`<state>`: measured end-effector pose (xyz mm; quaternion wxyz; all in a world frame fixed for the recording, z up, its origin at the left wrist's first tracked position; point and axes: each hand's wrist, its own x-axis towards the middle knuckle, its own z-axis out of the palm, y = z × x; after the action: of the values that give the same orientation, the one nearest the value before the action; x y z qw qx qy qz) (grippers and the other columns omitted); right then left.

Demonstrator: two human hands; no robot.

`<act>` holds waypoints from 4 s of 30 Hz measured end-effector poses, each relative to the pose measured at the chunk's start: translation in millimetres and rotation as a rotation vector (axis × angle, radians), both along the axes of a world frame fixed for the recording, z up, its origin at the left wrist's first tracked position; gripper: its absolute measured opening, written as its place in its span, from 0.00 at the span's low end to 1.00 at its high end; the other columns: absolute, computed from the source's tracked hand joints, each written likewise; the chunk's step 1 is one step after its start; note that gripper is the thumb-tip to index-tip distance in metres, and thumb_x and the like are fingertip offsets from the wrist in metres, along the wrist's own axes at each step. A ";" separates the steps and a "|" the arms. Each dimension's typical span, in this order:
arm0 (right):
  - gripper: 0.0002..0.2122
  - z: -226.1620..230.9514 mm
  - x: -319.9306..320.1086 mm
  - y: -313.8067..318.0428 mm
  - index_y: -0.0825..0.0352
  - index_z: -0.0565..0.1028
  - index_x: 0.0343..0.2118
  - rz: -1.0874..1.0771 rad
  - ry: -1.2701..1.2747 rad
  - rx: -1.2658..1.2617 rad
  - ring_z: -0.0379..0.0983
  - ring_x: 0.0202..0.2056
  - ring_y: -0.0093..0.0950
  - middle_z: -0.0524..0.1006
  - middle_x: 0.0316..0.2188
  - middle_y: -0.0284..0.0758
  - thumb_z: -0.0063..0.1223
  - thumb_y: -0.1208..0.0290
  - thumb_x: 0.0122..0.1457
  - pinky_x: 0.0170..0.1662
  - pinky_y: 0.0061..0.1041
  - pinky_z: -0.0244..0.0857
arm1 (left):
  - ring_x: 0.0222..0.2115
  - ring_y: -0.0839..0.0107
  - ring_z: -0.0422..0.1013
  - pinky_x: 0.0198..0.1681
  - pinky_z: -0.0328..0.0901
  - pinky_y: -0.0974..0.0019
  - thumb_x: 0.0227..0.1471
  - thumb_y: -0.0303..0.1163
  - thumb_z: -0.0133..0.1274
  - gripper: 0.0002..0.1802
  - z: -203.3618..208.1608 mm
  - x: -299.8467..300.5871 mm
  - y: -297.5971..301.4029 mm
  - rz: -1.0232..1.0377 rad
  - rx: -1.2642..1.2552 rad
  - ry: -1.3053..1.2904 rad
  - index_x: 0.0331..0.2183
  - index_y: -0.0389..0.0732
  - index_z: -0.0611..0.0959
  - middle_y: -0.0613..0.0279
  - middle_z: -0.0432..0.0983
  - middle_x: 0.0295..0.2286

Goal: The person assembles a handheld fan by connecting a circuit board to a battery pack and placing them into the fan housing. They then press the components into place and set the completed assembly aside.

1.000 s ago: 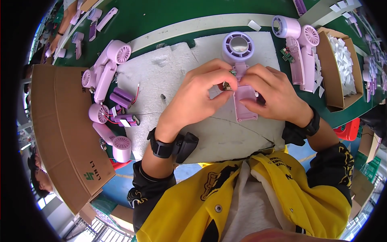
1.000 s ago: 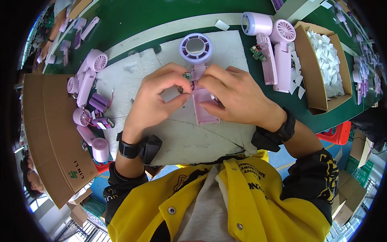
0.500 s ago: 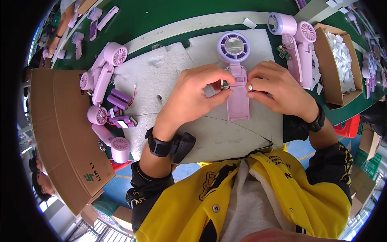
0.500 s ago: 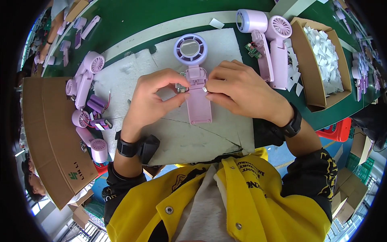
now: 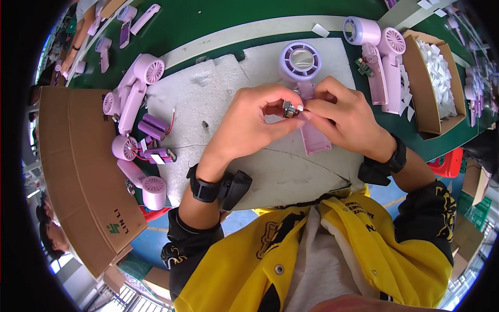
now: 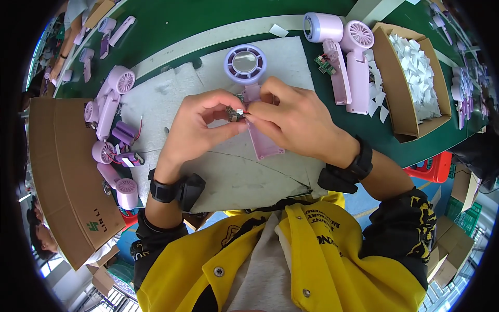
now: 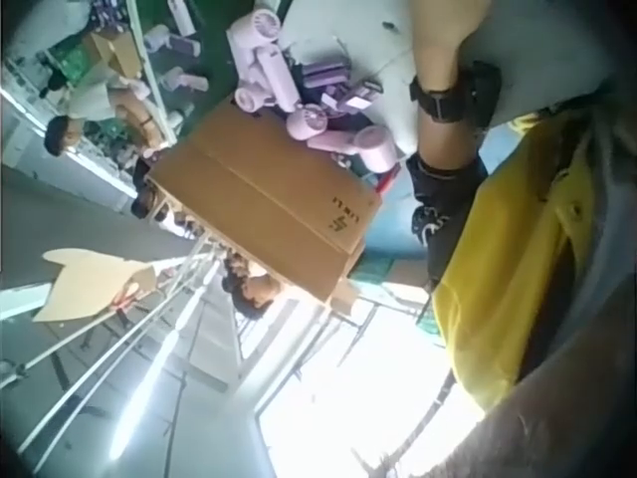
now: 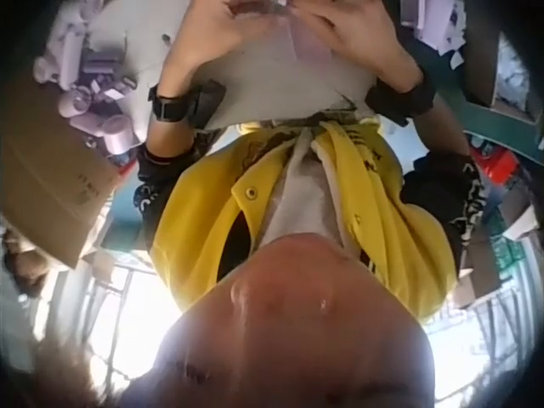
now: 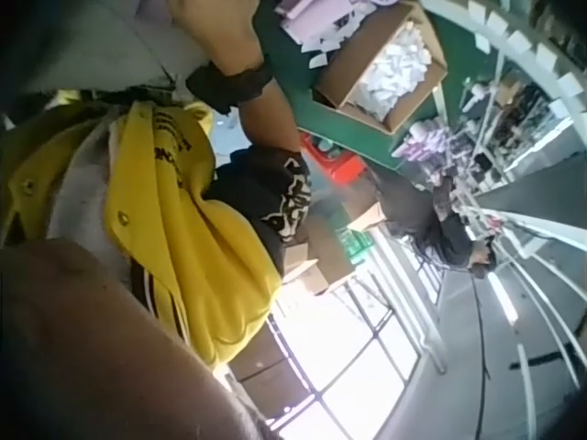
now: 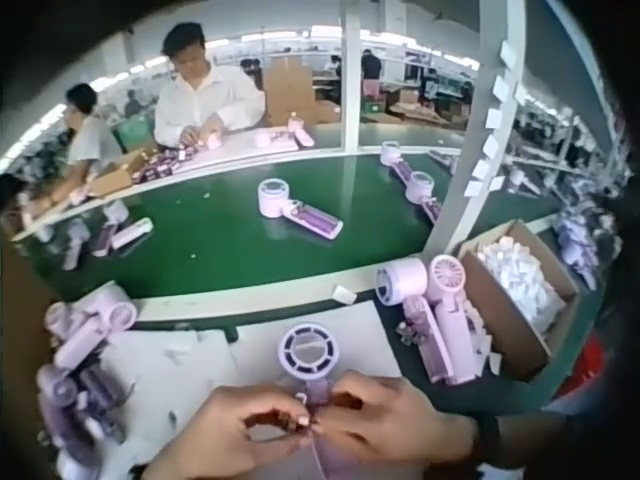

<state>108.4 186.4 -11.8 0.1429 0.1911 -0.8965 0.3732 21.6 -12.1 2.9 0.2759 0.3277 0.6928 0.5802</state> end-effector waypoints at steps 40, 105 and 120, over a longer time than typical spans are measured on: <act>0.04 -3.6 -7.1 8.0 0.70 0.80 0.29 0.058 -0.247 -0.313 0.66 0.28 0.24 0.69 0.28 0.33 0.62 0.80 0.49 0.28 0.21 0.59 | 0.33 0.78 0.74 0.40 0.70 0.73 0.45 0.13 0.58 0.14 10.0 -10.2 -4.9 -0.019 0.002 -0.313 0.37 0.34 0.80 0.65 0.77 0.33; 0.09 21.1 2.2 -7.6 0.71 0.75 0.35 -0.254 -0.294 -0.257 0.75 0.27 0.20 0.76 0.30 0.35 0.59 0.82 0.50 0.26 0.18 0.71 | 0.29 0.68 0.75 0.34 0.71 0.68 0.41 0.21 0.62 0.19 1.8 5.2 4.9 0.039 -0.050 0.115 0.39 0.39 0.79 0.58 0.76 0.31; 0.07 26.9 8.5 -9.9 0.71 0.76 0.31 -0.213 -0.186 -0.130 0.74 0.22 0.21 0.75 0.27 0.35 0.61 0.83 0.48 0.25 0.18 0.69 | 0.28 0.70 0.74 0.36 0.71 0.67 0.43 0.18 0.57 0.20 3.0 13.8 7.2 0.031 -0.147 0.155 0.40 0.39 0.73 0.59 0.76 0.29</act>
<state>116.9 176.5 15.0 0.1101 0.0502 -0.8950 0.4293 35.4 -4.9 5.9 0.2356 0.3397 0.7576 0.5051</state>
